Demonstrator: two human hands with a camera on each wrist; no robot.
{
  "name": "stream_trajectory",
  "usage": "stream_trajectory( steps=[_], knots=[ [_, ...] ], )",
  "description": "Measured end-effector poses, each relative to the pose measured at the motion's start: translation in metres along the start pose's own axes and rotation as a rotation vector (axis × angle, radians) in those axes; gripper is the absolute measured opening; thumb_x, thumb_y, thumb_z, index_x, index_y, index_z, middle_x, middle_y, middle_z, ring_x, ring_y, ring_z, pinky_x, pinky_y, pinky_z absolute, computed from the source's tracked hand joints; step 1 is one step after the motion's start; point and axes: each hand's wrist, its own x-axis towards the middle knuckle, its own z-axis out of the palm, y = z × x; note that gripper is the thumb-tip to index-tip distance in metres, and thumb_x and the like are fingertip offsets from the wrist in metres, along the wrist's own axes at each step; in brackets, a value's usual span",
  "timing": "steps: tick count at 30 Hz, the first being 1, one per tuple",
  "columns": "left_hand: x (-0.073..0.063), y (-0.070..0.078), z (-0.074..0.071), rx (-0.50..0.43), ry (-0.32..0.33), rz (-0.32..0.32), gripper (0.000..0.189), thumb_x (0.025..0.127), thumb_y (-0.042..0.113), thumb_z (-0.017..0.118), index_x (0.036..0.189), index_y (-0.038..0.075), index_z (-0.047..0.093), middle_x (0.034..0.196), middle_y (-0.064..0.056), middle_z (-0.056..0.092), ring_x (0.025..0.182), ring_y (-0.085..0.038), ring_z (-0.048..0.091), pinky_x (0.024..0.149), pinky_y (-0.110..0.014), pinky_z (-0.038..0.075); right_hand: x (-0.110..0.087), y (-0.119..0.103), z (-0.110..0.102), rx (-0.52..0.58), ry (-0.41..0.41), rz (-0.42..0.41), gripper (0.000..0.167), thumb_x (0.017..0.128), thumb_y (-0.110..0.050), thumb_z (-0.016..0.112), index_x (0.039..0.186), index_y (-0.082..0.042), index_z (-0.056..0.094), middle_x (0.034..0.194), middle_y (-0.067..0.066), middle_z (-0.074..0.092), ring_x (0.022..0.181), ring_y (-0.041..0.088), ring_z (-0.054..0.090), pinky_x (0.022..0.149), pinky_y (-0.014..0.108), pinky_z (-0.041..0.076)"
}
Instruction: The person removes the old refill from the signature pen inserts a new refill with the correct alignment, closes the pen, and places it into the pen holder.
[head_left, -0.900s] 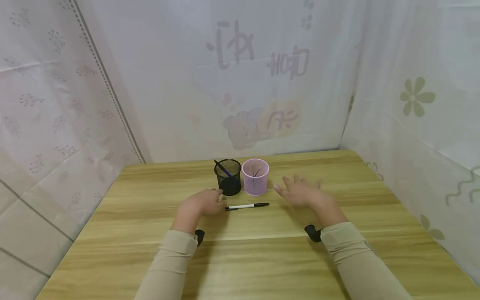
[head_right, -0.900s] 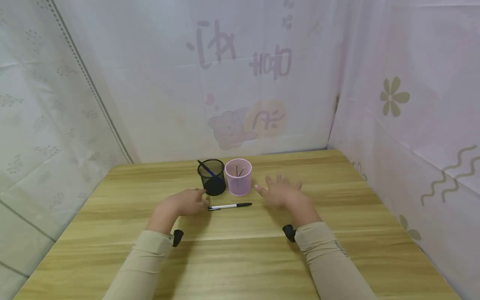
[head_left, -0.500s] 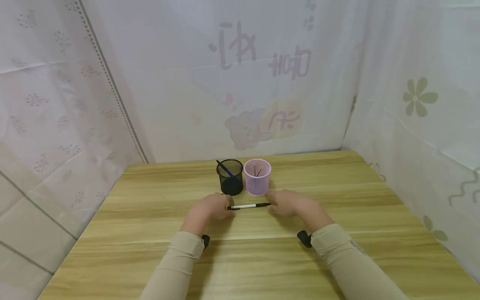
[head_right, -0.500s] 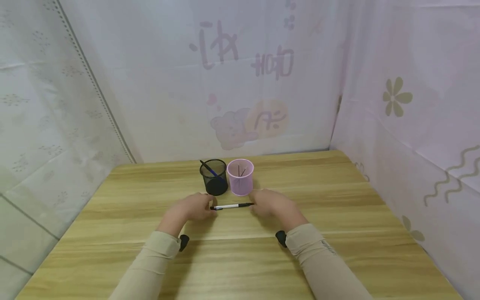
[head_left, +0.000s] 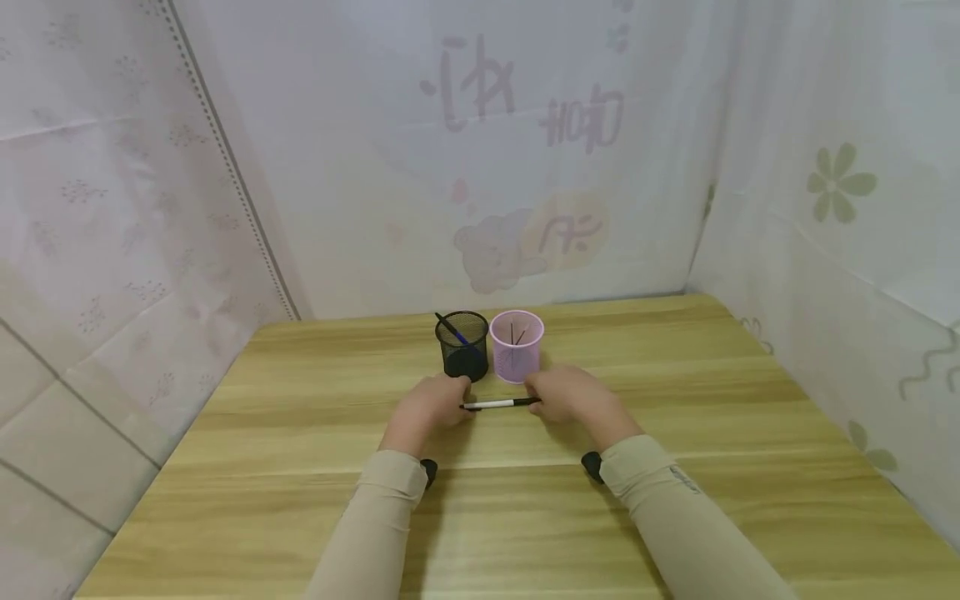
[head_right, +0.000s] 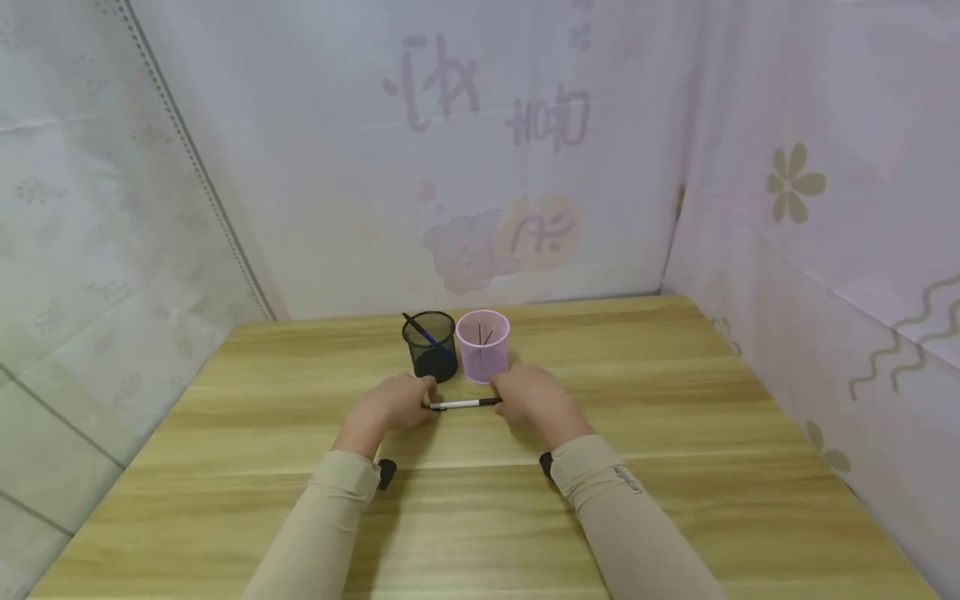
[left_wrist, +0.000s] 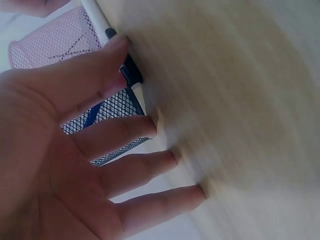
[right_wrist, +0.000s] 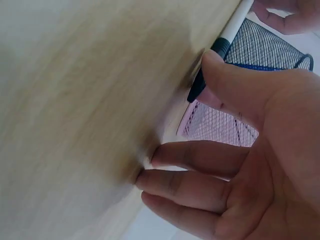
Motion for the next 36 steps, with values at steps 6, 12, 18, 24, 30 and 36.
stream_trajectory(
  steps=[6, 12, 18, 24, 30, 36],
  knots=[
    [-0.001, 0.004, -0.003, 0.015, 0.001, -0.006, 0.015, 0.098, 0.026, 0.079, 0.095, 0.014, 0.07, 0.086, 0.001, 0.064, 0.079, -0.017, 0.056, 0.077, -0.037, 0.052, 0.001, -0.006, -0.004, -0.056, -0.007, -0.006, 0.013, 0.099, -0.021, 0.075, 0.095, -0.014, 0.065, 0.086, 0.004, 0.068, 0.085, 0.027, 0.068, 0.08, 0.048, 0.058],
    [-0.002, 0.004, 0.0, -0.018, 0.016, -0.036, 0.014, 0.097, 0.024, 0.079, 0.092, 0.015, 0.07, 0.088, 0.0, 0.066, 0.079, -0.018, 0.057, 0.076, -0.037, 0.051, -0.004, -0.011, -0.004, -0.041, 0.002, 0.002, 0.012, 0.099, -0.017, 0.074, 0.093, -0.014, 0.064, 0.085, 0.003, 0.066, 0.083, 0.025, 0.067, 0.079, 0.046, 0.058],
    [0.002, -0.003, 0.0, -0.108, 0.026, -0.039, 0.011, 0.099, 0.022, 0.077, 0.096, 0.013, 0.071, 0.092, -0.002, 0.068, 0.081, -0.018, 0.058, 0.076, -0.035, 0.051, -0.008, -0.006, -0.003, 0.139, -0.002, 0.055, 0.018, 0.102, -0.018, 0.07, 0.09, -0.013, 0.058, 0.081, 0.0, 0.057, 0.078, 0.019, 0.056, 0.073, 0.039, 0.049],
    [0.003, -0.01, -0.011, -0.263, 0.004, -0.04, 0.012, 0.099, 0.018, 0.076, 0.101, 0.008, 0.07, 0.09, -0.002, 0.065, 0.081, -0.016, 0.056, 0.074, -0.031, 0.048, -0.013, 0.004, -0.005, 0.364, -0.018, 0.041, 0.012, 0.106, -0.015, 0.063, 0.098, -0.008, 0.057, 0.084, 0.001, 0.054, 0.08, 0.017, 0.053, 0.075, 0.034, 0.044],
    [-0.009, -0.015, -0.014, -0.45, -0.016, -0.014, 0.012, 0.101, 0.018, 0.071, 0.101, 0.008, 0.065, 0.097, -0.005, 0.064, 0.087, -0.016, 0.054, 0.078, -0.029, 0.045, -0.025, 0.007, -0.007, 0.554, 0.008, 0.083, 0.01, 0.11, -0.017, 0.057, 0.108, -0.008, 0.059, 0.102, 0.009, 0.067, 0.096, 0.024, 0.063, 0.086, 0.042, 0.055],
    [-0.025, -0.016, -0.014, -0.794, 0.066, -0.018, 0.017, 0.104, 0.015, 0.067, 0.115, 0.003, 0.061, 0.106, -0.02, 0.075, 0.093, -0.027, 0.068, 0.078, -0.029, 0.052, -0.032, 0.008, -0.014, 0.675, 0.123, 0.063, 0.018, 0.113, -0.023, 0.053, 0.113, -0.007, 0.061, 0.141, 0.024, 0.066, 0.136, 0.044, 0.06, 0.11, 0.062, 0.051]
  ],
)
